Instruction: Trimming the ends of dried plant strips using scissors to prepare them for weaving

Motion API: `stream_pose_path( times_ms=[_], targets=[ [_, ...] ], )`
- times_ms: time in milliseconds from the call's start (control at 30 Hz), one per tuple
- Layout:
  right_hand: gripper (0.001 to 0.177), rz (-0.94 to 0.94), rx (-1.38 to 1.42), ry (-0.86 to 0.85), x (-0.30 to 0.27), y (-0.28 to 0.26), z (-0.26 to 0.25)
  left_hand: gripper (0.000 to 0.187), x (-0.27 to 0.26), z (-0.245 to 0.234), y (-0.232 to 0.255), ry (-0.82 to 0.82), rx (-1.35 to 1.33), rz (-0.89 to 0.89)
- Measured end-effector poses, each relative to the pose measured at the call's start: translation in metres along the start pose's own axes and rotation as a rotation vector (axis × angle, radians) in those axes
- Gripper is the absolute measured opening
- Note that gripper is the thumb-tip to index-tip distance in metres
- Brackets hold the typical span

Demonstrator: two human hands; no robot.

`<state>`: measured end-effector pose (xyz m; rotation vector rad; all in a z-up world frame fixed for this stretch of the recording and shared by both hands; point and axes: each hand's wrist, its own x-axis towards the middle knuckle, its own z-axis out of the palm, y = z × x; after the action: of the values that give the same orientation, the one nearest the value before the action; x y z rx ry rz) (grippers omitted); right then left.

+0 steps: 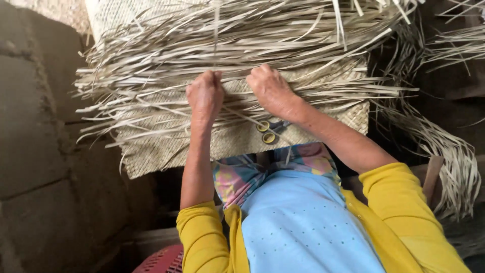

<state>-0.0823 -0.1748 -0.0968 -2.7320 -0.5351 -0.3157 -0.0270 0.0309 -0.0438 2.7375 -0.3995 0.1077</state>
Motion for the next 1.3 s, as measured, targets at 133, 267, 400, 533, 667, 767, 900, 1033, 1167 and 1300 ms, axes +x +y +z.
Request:
stream_pose_path(
  times_ms=[133,267,400,533,667,767,900,1033,1167,1300],
  targets=[
    [0.01,0.045,-0.06,-0.006,0.015,0.0,-0.007,0.044,0.014,-0.006,-0.008,-0.034,0.0,-0.083],
    [0.009,0.065,-0.135,0.007,0.019,0.005,-0.003,0.037,0.028,0.005,-0.023,-0.026,0.05,-0.048],
    [0.004,0.068,-0.124,-0.064,-0.003,0.0,-0.012,0.036,0.025,0.006,-0.025,-0.015,0.026,-0.051],
    [0.004,0.106,-0.073,-0.149,-0.025,-0.013,-0.02,0.037,0.02,0.009,-0.022,0.02,0.021,-0.081],
    [0.008,0.064,-0.102,-0.144,-0.037,-0.019,-0.024,0.035,0.011,0.009,-0.011,0.132,-0.033,0.022],
    [0.011,0.149,-0.018,-0.063,-0.037,-0.013,-0.02,0.036,0.003,0.011,-0.007,0.15,-0.057,0.172],
    [0.016,0.246,-0.15,-0.082,-0.038,-0.009,-0.033,0.038,-0.004,0.011,-0.009,0.128,-0.054,0.232],
    [0.011,0.148,-0.181,0.014,-0.046,-0.004,-0.025,0.036,-0.002,0.009,-0.008,0.09,-0.085,0.165],
    [0.024,0.24,-0.094,-0.12,-0.013,0.003,-0.037,0.035,0.013,0.021,-0.02,0.086,-0.094,0.05],
    [0.016,0.259,-0.19,-0.155,0.017,0.024,-0.032,0.035,0.038,0.013,-0.022,0.079,-0.15,0.126]
  ],
)
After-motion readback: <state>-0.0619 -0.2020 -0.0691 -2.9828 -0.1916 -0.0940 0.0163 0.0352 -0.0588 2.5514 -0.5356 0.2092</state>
